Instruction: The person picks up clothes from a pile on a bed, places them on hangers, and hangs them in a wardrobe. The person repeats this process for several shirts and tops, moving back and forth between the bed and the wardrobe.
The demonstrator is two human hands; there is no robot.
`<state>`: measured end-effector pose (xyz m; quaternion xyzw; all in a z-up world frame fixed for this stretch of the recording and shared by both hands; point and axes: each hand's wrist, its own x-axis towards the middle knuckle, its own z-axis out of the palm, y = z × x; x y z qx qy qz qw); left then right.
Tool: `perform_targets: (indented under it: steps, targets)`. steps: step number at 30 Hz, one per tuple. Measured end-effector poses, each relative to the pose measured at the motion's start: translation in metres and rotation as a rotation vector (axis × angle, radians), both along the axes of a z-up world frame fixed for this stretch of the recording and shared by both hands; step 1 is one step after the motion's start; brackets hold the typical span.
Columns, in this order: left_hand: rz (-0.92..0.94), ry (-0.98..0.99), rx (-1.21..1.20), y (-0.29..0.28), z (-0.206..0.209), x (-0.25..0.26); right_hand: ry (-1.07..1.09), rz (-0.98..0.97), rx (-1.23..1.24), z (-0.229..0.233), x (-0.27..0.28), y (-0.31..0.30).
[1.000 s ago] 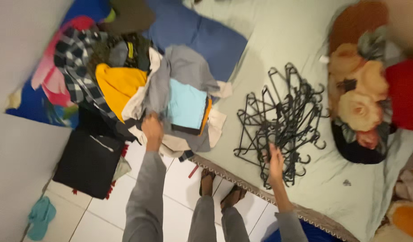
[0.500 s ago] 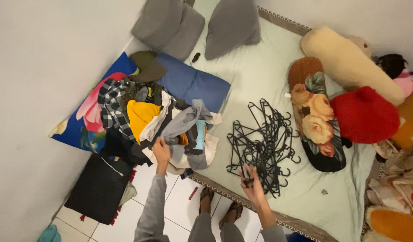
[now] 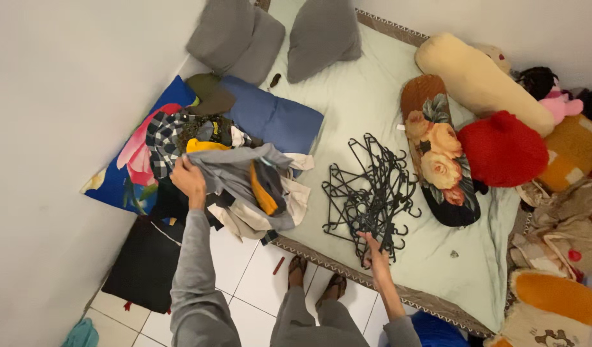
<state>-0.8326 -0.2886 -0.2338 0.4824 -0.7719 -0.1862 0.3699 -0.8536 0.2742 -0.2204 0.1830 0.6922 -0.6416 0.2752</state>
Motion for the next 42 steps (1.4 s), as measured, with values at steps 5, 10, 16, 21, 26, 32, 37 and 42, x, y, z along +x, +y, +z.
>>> perform_targets:
  steps: [5,10,16,21,26,32,37,42]
  targets:
    - [-0.034,0.078,-0.169,0.005,0.096,-0.026,0.053,0.108,0.081,0.015,-0.003,-0.009]
    - [-0.299,0.345,-0.293,0.024,0.222,-0.052,0.11,0.169,0.046,0.015,-0.018,-0.054]
    - [-0.735,0.206,-0.242,0.108,0.299,-0.067,0.196,0.207,-0.102,0.044,-0.046,-0.123]
    - [-0.984,0.238,-0.111,0.214,0.258,-0.046,0.061,0.266,-0.368,0.082,-0.083,-0.15]
    - [-1.167,0.103,-0.315,0.312,0.191,-0.017,-0.051,0.409,-0.302,0.081,-0.15,-0.16]
    - [-1.141,0.219,0.04,0.406,0.144,0.031,0.406,0.722,0.206,0.117,-0.163,-0.105]
    - [-0.608,0.519,0.899,0.382,0.087,0.02,0.686,0.978,0.134,0.204,-0.147,-0.029]
    - [-1.088,0.409,0.877,0.3,0.041,-0.072,0.773,1.167,0.245,0.274,-0.129,0.011]
